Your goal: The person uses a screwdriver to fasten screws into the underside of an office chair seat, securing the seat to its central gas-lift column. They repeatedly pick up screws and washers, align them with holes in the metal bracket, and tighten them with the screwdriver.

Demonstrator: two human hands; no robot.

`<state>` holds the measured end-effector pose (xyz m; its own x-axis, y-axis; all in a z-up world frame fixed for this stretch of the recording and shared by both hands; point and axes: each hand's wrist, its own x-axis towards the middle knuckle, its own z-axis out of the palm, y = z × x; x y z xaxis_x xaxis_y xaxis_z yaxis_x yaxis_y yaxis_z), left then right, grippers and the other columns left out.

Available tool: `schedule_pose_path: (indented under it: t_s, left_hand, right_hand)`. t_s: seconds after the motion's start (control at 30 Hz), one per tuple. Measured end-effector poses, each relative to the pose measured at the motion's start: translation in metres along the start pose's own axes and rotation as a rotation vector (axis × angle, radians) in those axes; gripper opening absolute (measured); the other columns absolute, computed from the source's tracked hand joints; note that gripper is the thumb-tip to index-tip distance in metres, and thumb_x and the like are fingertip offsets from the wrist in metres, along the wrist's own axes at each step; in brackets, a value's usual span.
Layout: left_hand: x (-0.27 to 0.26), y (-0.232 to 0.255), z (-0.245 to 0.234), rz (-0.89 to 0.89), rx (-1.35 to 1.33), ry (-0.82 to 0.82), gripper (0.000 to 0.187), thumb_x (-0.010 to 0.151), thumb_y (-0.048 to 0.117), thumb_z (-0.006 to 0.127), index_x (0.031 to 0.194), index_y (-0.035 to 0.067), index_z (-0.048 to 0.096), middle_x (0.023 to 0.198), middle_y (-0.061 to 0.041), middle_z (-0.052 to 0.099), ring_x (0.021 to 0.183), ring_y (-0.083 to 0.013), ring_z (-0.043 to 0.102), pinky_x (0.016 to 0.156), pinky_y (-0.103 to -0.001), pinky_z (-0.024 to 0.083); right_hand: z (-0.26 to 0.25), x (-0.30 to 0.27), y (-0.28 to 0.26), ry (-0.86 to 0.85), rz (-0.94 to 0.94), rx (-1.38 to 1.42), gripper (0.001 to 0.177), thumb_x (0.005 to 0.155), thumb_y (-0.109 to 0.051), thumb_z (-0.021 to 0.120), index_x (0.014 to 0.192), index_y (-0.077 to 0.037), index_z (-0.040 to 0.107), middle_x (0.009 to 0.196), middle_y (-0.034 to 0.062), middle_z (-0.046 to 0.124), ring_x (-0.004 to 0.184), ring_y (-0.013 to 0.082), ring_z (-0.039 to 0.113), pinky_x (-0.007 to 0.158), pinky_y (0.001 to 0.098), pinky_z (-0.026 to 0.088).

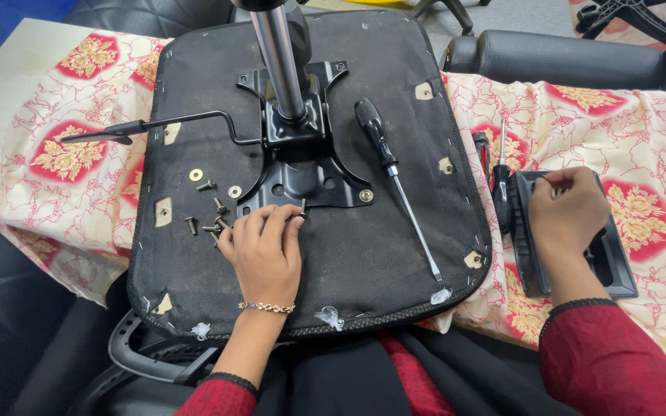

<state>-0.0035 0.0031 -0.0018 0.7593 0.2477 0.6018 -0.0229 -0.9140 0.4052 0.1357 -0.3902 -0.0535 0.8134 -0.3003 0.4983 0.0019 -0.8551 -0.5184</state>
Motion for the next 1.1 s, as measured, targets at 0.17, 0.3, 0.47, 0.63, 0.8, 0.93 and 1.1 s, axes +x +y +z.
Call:
schedule_pose_path:
  t_s: [0.17, 0.3, 0.47, 0.63, 0.8, 0.93, 1.1]
  left_hand:
    - [0.003, 0.003, -0.005, 0.046, -0.120, -0.040, 0.010, 0.093, 0.017, 0.072, 0.102, 0.016, 0.077, 0.100, 0.002, 0.069, 0.092, -0.0167, 0.062, 0.097, -0.040, 0.036]
    - [0.005, 0.008, -0.009, 0.067, -0.213, -0.030, 0.014, 0.091, 0.009, 0.072, 0.104, 0.012, 0.076, 0.100, 0.000, 0.071, 0.090, -0.0200, 0.064, 0.091, -0.036, 0.046]
    - [0.007, 0.015, -0.014, -0.045, -0.449, -0.098, 0.020, 0.090, 0.000, 0.070, 0.108, 0.006, 0.070, 0.104, -0.008, 0.071, 0.087, -0.0228, 0.072, 0.073, -0.031, 0.057]
    - [0.006, 0.019, -0.019, 0.142, -0.517, -0.111, 0.025, 0.090, -0.007, 0.066, 0.113, 0.001, 0.063, 0.106, -0.012, 0.069, 0.096, -0.0264, 0.073, 0.082, -0.034, 0.059]
    - [0.005, 0.020, -0.019, 0.213, -0.542, -0.176, 0.028, 0.089, -0.009, 0.066, 0.113, 0.002, 0.056, 0.107, -0.012, 0.068, 0.098, -0.0288, 0.072, 0.082, -0.035, 0.059]
    - [0.003, 0.020, -0.016, 0.233, -0.603, -0.206, 0.031, 0.091, -0.009, 0.064, 0.117, 0.001, 0.051, 0.109, -0.013, 0.068, 0.100, -0.0279, 0.073, 0.086, -0.034, 0.061]
    - [0.004, 0.018, -0.011, 0.163, -0.594, -0.220, 0.029, 0.092, -0.009, 0.064, 0.115, 0.002, 0.052, 0.106, -0.012, 0.070, 0.096, -0.0275, 0.074, 0.082, -0.034, 0.060]
  right_hand:
    - [-0.008, 0.002, -0.088, -0.114, 0.032, 0.422, 0.019, 0.092, -0.009, 0.074, 0.110, -0.004, 0.069, 0.087, 0.0035, 0.072, 0.074, 0.0127, 0.070, 0.068, 0.0257, 0.054]
    - [-0.012, -0.009, -0.150, -0.315, 0.001, 0.637, 0.019, 0.094, -0.006, 0.071, 0.112, -0.003, 0.076, 0.088, 0.0031, 0.076, 0.080, 0.0083, 0.073, 0.075, 0.0229, 0.057]
    - [-0.008, -0.045, -0.208, -0.663, 0.131, 0.968, 0.017, 0.090, -0.003, 0.069, 0.106, 0.002, 0.074, 0.090, 0.0062, 0.075, 0.079, 0.0109, 0.073, 0.073, 0.0239, 0.062]
    - [0.000, -0.075, -0.237, -0.814, 0.176, 1.007, 0.013, 0.090, -0.003, 0.068, 0.101, 0.005, 0.069, 0.092, 0.0067, 0.073, 0.081, 0.0133, 0.078, 0.069, 0.0236, 0.065]
    - [0.014, -0.086, -0.239, -0.897, 0.234, 1.072, 0.013, 0.092, -0.002, 0.066, 0.104, 0.004, 0.066, 0.091, 0.0082, 0.074, 0.082, 0.0132, 0.078, 0.069, 0.0229, 0.063]
    - [0.023, -0.096, -0.233, -0.884, 0.196, 1.074, 0.014, 0.092, -0.002, 0.068, 0.104, 0.004, 0.067, 0.090, 0.0088, 0.075, 0.081, 0.0115, 0.075, 0.069, 0.0218, 0.061]
    - [0.029, -0.099, -0.221, -0.956, 0.198, 1.118, 0.014, 0.093, -0.004, 0.068, 0.106, 0.003, 0.067, 0.090, 0.0078, 0.075, 0.082, 0.0093, 0.073, 0.073, 0.0218, 0.060]
